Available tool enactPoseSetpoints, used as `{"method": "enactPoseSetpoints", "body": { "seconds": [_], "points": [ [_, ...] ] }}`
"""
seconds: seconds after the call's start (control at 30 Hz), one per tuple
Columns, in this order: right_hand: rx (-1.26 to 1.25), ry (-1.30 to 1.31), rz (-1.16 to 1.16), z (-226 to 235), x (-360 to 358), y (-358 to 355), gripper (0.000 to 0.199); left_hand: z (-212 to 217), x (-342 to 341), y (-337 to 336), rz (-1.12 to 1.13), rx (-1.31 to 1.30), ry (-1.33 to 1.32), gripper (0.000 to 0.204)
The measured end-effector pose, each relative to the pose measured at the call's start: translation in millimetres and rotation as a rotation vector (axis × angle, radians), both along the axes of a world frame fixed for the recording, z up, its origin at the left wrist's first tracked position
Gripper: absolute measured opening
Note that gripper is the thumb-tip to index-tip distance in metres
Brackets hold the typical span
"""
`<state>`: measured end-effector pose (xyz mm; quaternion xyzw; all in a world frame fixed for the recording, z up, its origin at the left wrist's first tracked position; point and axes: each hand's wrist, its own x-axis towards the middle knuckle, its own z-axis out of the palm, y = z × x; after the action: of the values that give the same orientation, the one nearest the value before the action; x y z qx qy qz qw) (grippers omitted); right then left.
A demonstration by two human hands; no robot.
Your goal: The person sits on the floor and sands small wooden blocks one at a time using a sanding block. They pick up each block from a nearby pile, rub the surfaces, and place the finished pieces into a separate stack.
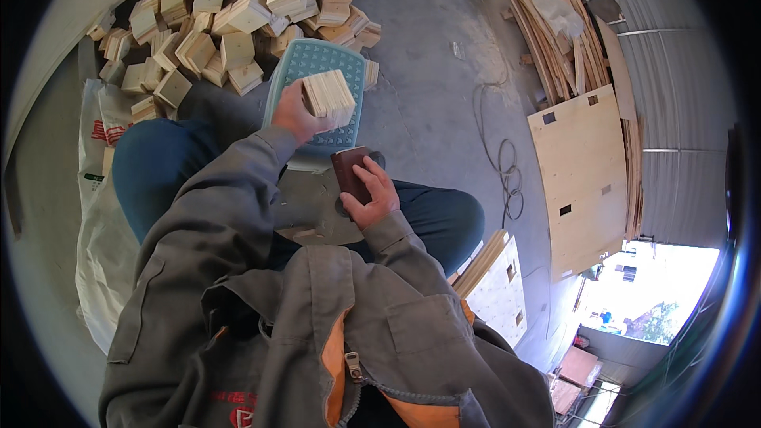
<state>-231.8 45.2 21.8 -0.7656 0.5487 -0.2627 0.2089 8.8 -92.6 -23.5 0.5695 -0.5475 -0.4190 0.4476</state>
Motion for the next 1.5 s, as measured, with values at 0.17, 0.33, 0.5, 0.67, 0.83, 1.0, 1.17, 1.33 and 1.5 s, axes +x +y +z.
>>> {"method": "enactPoseSetpoints", "body": {
  "seconds": [0.17,0.33,0.5,0.67,0.83,1.0,1.17,1.33,1.5],
  "points": [
    [0.185,-0.119,-0.215,-31,0,-27,0.068,21,35,-15,0.140,0.108,0.652,0.070],
    [0.274,-0.240,-0.379,-51,3,-58,0.066,55,65,7,0.252,0.268,0.800,0.043],
    [0.219,-0.271,-0.383,-63,24,-84,0.066,59,78,31,0.268,0.421,1.110,0.046],
    [0.126,-0.196,-0.312,-63,34,-97,0.069,64,74,41,0.176,0.401,1.192,0.058],
    [0.165,-0.250,-0.210,-52,46,-100,0.077,50,74,44,0.149,0.386,1.121,0.059],
    [0.275,-0.171,-0.186,-71,33,-101,0.084,54,55,40,0.039,0.135,0.881,0.071],
    [0.400,-0.450,-0.295,-57,31,-102,0.077,54,40,46,0.027,-0.158,0.379,0.110],
    [0.754,-1.082,-0.227,6,31,-84,0.088,65,29,62,-0.044,-0.369,-0.245,0.112],
    [0.779,-1.343,0.185,14,26,-76,0.099,68,17,70,-0.193,-0.563,-0.405,0.111]
  ]
}}
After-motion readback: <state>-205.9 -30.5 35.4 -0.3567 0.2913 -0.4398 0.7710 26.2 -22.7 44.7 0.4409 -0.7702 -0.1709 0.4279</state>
